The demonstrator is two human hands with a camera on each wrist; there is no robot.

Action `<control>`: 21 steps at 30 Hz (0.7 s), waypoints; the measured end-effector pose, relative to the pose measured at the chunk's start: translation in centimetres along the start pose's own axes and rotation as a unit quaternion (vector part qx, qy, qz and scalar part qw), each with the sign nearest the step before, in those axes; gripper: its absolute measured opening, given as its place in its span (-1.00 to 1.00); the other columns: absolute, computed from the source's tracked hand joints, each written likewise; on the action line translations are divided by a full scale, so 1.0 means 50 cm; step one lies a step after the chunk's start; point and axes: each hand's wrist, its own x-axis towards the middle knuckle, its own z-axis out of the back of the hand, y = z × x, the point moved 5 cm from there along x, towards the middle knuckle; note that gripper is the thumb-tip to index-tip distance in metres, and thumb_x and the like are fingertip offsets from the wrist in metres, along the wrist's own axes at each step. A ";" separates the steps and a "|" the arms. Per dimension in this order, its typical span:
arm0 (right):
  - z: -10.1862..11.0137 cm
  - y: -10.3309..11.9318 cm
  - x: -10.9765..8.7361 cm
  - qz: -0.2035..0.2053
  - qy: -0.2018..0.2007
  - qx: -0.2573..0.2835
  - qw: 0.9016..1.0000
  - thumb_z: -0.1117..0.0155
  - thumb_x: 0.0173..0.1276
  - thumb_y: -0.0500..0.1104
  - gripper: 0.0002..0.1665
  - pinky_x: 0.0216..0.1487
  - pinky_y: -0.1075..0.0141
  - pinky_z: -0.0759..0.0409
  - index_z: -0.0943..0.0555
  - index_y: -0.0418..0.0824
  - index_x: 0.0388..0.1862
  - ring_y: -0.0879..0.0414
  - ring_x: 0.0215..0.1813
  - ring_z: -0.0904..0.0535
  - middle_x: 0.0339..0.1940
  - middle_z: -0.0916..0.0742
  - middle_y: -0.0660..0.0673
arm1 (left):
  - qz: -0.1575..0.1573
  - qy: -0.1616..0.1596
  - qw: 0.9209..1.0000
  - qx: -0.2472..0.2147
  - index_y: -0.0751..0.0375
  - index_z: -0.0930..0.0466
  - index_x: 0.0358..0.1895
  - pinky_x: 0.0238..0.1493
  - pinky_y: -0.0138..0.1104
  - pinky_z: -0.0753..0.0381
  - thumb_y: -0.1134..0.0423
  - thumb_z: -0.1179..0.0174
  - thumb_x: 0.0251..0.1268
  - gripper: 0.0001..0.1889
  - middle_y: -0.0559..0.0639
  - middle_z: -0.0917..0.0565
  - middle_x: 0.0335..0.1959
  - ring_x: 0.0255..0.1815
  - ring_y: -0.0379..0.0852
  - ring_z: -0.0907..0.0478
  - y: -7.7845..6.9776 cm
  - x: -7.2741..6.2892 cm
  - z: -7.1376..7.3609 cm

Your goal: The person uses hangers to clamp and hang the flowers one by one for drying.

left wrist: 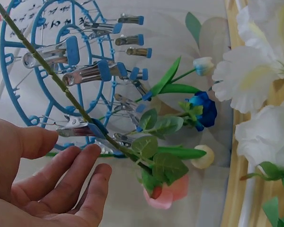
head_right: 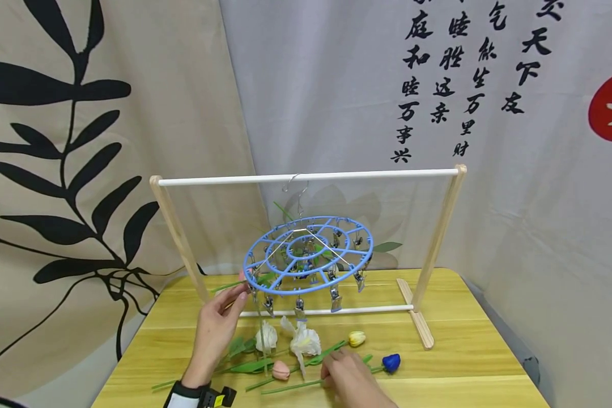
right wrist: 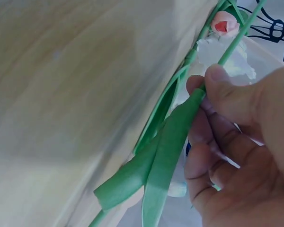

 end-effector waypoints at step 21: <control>0.127 0.011 -0.039 0.078 -0.176 0.066 0.979 -0.62 0.41 -0.44 -0.62 -0.12 0.42 -0.75 -0.73 0.03 -0.12 0.39 -0.06 -0.62 -0.15 -0.79 0.25 | 0.026 -0.014 0.995 0.097 0.02 -0.94 0.12 0.14 -0.48 -0.84 0.27 -0.37 0.79 -0.84 -0.04 -0.98 0.06 0.15 0.01 -0.93 0.044 -0.065 0.027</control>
